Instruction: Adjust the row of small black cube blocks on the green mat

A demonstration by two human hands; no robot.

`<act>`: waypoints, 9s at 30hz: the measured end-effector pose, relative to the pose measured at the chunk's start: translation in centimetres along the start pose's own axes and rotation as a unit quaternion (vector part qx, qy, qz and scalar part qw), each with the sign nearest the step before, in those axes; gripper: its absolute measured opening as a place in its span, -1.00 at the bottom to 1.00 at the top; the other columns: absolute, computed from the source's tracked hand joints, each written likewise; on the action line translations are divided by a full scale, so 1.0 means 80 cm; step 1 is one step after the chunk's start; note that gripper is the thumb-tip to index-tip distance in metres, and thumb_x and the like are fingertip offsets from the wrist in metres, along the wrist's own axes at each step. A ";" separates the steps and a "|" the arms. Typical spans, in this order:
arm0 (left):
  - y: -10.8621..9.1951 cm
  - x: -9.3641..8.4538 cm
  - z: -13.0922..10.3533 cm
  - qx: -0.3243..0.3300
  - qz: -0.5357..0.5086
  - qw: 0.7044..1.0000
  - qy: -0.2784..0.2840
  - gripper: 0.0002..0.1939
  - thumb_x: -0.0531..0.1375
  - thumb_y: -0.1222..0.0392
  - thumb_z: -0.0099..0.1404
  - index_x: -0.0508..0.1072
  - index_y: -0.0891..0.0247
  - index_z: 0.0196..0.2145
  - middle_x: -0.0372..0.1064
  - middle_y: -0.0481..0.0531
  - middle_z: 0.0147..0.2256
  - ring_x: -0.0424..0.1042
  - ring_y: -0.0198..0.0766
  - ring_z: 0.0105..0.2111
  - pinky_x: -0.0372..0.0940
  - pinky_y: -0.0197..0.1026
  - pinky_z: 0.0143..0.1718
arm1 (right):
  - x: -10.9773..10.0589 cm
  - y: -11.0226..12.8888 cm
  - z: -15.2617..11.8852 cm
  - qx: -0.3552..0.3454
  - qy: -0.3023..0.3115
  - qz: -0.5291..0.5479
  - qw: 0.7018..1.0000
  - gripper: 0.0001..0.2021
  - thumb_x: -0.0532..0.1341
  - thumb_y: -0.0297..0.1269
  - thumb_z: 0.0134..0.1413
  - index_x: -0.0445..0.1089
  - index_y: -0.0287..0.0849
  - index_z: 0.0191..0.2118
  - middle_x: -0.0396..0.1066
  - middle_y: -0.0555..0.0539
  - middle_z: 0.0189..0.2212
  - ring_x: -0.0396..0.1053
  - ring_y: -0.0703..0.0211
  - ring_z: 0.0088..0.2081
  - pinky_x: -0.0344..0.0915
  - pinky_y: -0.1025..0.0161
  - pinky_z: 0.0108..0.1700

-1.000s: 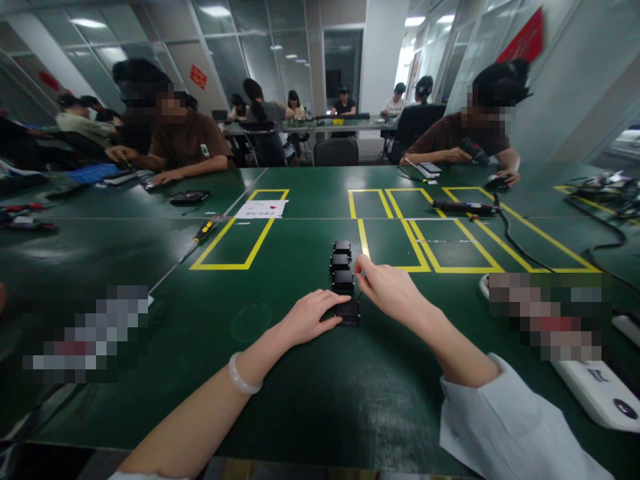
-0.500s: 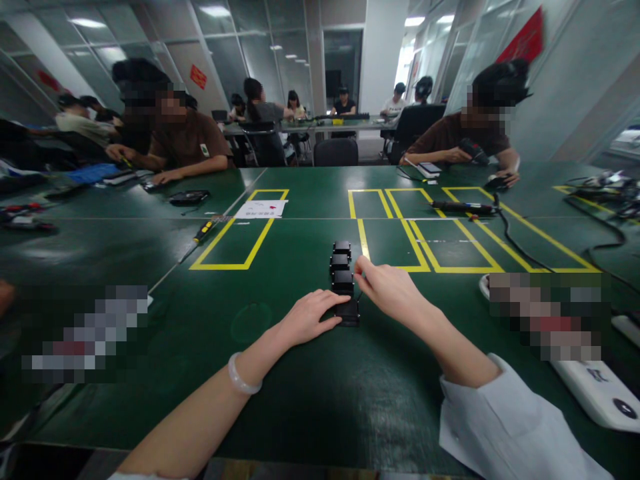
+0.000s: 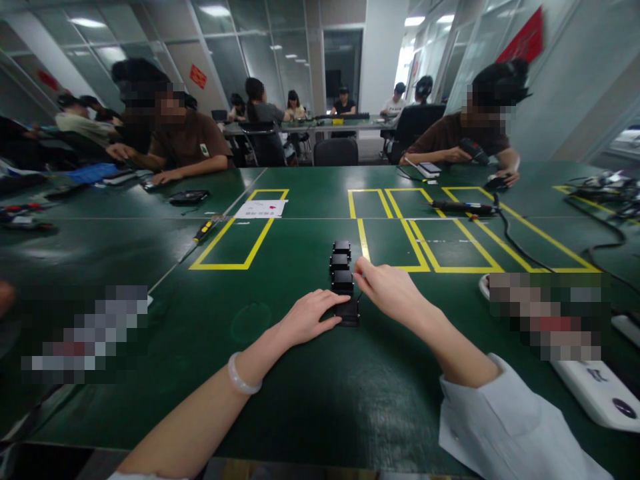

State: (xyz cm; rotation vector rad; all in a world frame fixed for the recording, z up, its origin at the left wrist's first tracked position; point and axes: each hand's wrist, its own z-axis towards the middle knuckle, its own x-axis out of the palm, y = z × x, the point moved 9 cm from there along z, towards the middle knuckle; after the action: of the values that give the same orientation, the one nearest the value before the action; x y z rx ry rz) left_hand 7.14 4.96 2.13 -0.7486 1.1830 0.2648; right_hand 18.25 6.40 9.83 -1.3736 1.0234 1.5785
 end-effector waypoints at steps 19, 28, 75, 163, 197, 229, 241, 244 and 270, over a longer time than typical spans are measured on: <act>0.002 0.001 0.000 0.000 0.001 1.000 0.000 -0.56 0.11 0.13 0.36 0.19 0.09 0.18 0.32 0.04 0.02 0.32 -0.14 -0.06 0.23 -0.09 0.00 | 0.002 -0.001 0.001 -0.010 -0.010 0.006 1.000 -0.80 -0.07 -0.17 0.29 0.20 -0.12 -0.14 0.46 -0.03 -0.43 0.41 0.17 -0.42 -0.14 0.30 -0.51; 0.002 0.000 0.000 -0.007 0.003 1.000 0.002 -0.57 0.12 0.13 0.35 0.21 0.10 0.16 0.33 0.04 0.01 0.33 -0.16 -0.05 0.23 -0.10 0.00 | -0.004 0.001 -0.002 -0.011 -0.017 0.007 1.000 -0.83 -0.08 -0.26 0.28 0.18 -0.13 -0.13 0.46 -0.03 -0.42 0.39 0.21 -0.45 -0.13 0.30 -0.51; 0.001 0.001 0.000 -0.001 0.005 1.000 0.001 -0.57 0.11 0.13 0.36 0.21 0.09 0.17 0.33 0.05 0.01 0.32 -0.15 -0.04 0.23 -0.09 0.00 | -0.002 0.003 -0.001 -0.018 -0.015 0.017 1.000 -0.76 -0.08 -0.12 0.30 0.20 -0.13 -0.17 0.46 -0.03 -0.43 0.39 0.21 -0.42 -0.11 0.30 -0.50; 0.003 0.002 0.000 -0.004 0.007 1.000 0.003 -0.56 0.13 0.13 0.35 0.21 0.10 0.16 0.33 0.04 0.01 0.32 -0.15 -0.06 0.23 -0.10 0.00 | -0.007 0.002 -0.002 -0.014 -0.021 0.028 0.999 -0.78 -0.06 -0.14 0.29 0.21 -0.14 -0.15 0.46 -0.03 -0.43 0.41 0.15 -0.41 -0.12 0.31 -0.50; 0.003 0.002 0.000 -0.003 0.004 1.000 0.000 -0.56 0.12 0.13 0.35 0.20 0.09 0.17 0.33 0.04 0.01 0.32 -0.15 -0.04 0.22 -0.09 0.01 | -0.007 0.003 -0.002 -0.007 -0.019 0.017 1.000 -0.81 -0.09 -0.27 0.27 0.19 -0.14 -0.12 0.46 -0.03 -0.42 0.37 0.23 -0.45 -0.12 0.30 -0.50; 0.002 0.001 0.000 -0.003 0.004 1.000 0.004 -0.56 0.12 0.13 0.36 0.20 0.09 0.17 0.33 0.03 0.01 0.33 -0.15 -0.06 0.23 -0.10 -0.01 | -0.003 0.001 -0.001 -0.006 -0.013 0.011 1.000 -0.80 -0.10 -0.26 0.29 0.19 -0.14 -0.11 0.46 -0.03 -0.42 0.38 0.21 -0.45 -0.13 0.30 -0.51; 0.003 0.003 0.000 -0.001 0.004 1.000 0.001 -0.56 0.12 0.13 0.36 0.20 0.10 0.17 0.33 0.04 0.01 0.32 -0.15 -0.05 0.22 -0.10 0.00 | -0.002 0.002 -0.001 -0.014 -0.018 0.015 1.000 -0.81 -0.07 -0.19 0.29 0.20 -0.13 -0.14 0.46 -0.03 -0.43 0.40 0.18 -0.43 -0.12 0.30 -0.50; 0.004 0.003 0.000 -0.003 0.005 1.000 0.001 -0.56 0.11 0.12 0.36 0.20 0.09 0.17 0.33 0.04 0.00 0.32 -0.16 -0.06 0.23 -0.10 -0.01 | -0.001 0.001 -0.001 -0.010 -0.015 0.008 1.000 -0.82 -0.08 -0.24 0.29 0.19 -0.13 -0.12 0.46 -0.03 -0.41 0.39 0.20 -0.44 -0.12 0.30 -0.50; 0.003 0.002 0.000 -0.006 0.005 1.000 0.005 -0.56 0.12 0.13 0.36 0.20 0.09 0.17 0.33 0.05 0.00 0.32 -0.15 -0.05 0.23 -0.09 0.00 | -0.004 0.003 -0.003 -0.015 -0.014 0.022 1.000 -0.76 -0.10 -0.12 0.31 0.18 -0.13 -0.16 0.46 -0.04 -0.43 0.41 0.17 -0.41 -0.11 0.30 -0.50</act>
State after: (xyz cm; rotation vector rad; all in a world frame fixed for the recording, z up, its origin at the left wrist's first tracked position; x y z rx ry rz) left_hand 7.04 5.09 1.88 -0.7549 1.1968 0.2764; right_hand 18.12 6.10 10.17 -1.3534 1.0233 1.6482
